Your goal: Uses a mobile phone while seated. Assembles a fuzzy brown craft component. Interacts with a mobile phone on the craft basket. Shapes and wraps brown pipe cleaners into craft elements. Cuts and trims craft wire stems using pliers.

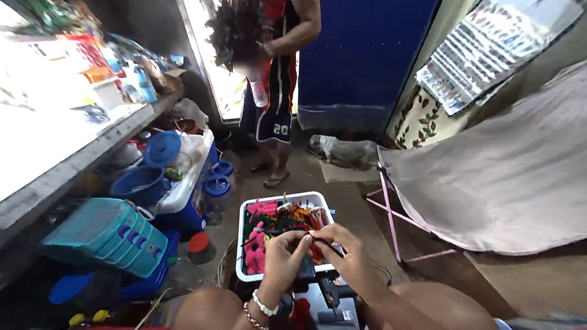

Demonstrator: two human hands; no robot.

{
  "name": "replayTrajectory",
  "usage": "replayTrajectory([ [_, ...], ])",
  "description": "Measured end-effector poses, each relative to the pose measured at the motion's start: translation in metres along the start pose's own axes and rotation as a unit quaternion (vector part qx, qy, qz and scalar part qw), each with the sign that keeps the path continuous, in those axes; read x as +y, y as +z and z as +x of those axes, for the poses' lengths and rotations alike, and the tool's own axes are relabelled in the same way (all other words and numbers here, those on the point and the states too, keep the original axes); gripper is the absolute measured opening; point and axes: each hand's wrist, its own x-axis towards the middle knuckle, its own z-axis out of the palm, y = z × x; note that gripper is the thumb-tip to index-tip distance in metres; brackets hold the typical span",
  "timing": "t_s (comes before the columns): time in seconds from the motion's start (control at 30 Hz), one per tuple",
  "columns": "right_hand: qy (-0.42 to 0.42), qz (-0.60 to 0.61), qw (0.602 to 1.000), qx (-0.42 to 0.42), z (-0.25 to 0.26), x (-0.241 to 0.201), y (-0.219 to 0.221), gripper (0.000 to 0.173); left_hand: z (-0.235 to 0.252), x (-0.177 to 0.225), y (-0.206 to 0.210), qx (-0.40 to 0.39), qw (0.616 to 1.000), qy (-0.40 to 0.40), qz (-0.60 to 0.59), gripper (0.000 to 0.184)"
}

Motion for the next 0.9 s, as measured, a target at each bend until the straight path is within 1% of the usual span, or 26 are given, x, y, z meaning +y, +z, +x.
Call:
replayTrajectory([
  [0.07,0.016,0.023,1.0,0.0,-0.001,0.002,0.001,0.018,-0.001,-0.002,0.0,-0.006,0.999,0.0,-0.033,0.014],
  [0.17,0.008,0.017,1.0,0.006,0.002,0.005,0.0,0.015,-0.002,-0.002,0.002,-0.007,0.995,-0.039,-0.092,0.015],
  [0.27,-0.026,-0.017,0.999,0.014,0.003,0.007,0.0,0.011,-0.002,0.0,0.001,-0.018,0.988,-0.096,-0.124,0.015],
  [0.4,-0.077,-0.085,0.993,0.005,0.001,0.009,0.002,0.011,-0.004,0.001,-0.001,-0.011,0.983,-0.128,-0.128,0.014],
  [0.5,-0.102,-0.105,0.989,-0.002,0.0,0.011,0.003,0.01,-0.004,0.0,-0.002,-0.016,0.984,-0.131,-0.12,0.013],
  [0.63,-0.105,-0.106,0.989,-0.008,-0.001,0.011,0.003,0.01,-0.002,0.0,-0.005,-0.039,0.985,-0.136,-0.096,0.013],
  [0.77,-0.12,-0.125,0.985,-0.014,-0.003,0.012,0.003,0.009,-0.002,-0.004,-0.006,-0.051,0.983,-0.146,-0.1,0.015],
  [0.9,-0.11,-0.123,0.986,-0.01,-0.005,0.011,0.002,0.011,-0.001,-0.005,-0.007,-0.064,0.987,-0.115,-0.087,0.015],
])
